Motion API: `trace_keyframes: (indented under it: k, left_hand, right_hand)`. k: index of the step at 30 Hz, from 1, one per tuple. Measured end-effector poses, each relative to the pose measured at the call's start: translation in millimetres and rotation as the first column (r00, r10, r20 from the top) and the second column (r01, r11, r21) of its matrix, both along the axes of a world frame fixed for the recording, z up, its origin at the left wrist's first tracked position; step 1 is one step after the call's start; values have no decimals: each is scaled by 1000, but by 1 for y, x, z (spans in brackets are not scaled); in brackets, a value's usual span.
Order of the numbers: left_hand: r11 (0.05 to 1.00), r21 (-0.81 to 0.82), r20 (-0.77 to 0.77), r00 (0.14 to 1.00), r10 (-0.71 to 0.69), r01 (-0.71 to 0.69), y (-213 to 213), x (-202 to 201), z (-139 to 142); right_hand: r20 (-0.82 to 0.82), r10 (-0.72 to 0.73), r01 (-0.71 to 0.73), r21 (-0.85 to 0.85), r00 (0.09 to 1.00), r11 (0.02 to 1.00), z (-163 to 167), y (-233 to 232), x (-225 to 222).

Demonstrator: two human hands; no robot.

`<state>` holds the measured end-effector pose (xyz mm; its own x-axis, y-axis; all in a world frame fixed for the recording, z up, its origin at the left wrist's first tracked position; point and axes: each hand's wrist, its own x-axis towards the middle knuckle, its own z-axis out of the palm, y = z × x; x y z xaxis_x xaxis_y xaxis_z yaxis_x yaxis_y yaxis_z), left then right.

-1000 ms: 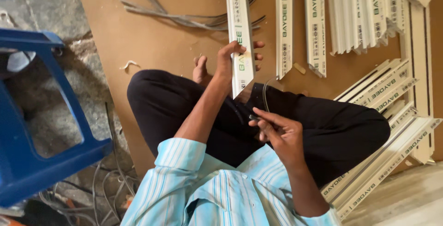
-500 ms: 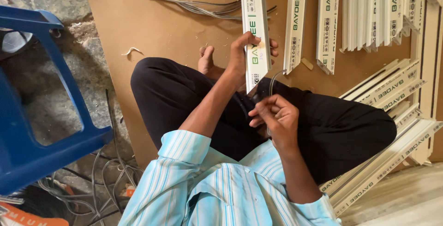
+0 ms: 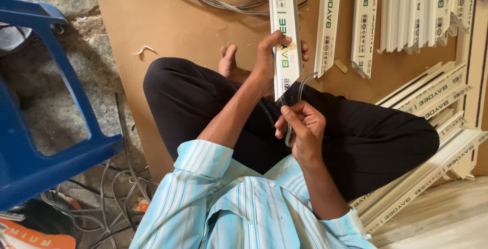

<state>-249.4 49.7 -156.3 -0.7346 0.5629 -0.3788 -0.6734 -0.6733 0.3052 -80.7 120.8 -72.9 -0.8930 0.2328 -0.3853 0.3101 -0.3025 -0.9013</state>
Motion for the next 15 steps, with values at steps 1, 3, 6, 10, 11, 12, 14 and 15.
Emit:
trace_keyframes:
  k: [1, 3, 6, 10, 11, 12, 14, 15]
  left_hand:
    - [1000, -5, -4, 1000, 1, -1, 0, 0, 0]
    - [1000, -6, -16, 1000, 14, -14, 0, 0, 1]
    - [999, -21, -45, 999, 22, -23, 0, 0, 4]
    - [999, -49, -54, 998, 14, -16, -2, 1, 7]
    - [998, -56, -51, 999, 10, -12, -2, 1, 7]
    - [998, -62, -48, 999, 5, -8, -2, 0, 8]
    - [998, -63, -47, 999, 5, -8, -2, 0, 7]
    - [998, -58, -48, 999, 10, -12, -1, 0, 7]
  right_hand:
    - [0, 0, 0, -2, 1000, 1000, 0, 0, 0]
    - [-3, 4, -4, -2, 1000, 1000, 0, -1, 1]
    - [-12, 8, -8, -3, 1000, 1000, -1, -2, 1]
    - [-22, 11, -11, -4, 1000, 1000, 0, -4, 0]
    - [-27, 13, -13, -3, 1000, 1000, 0, -4, -1]
    - [-21, 11, -11, -4, 1000, 1000, 1, -4, -1]
    - [-10, 8, -8, -8, 1000, 1000, 1, -4, -1]
    - [-6, 6, -6, -12, 1000, 1000, 2, -5, -1]
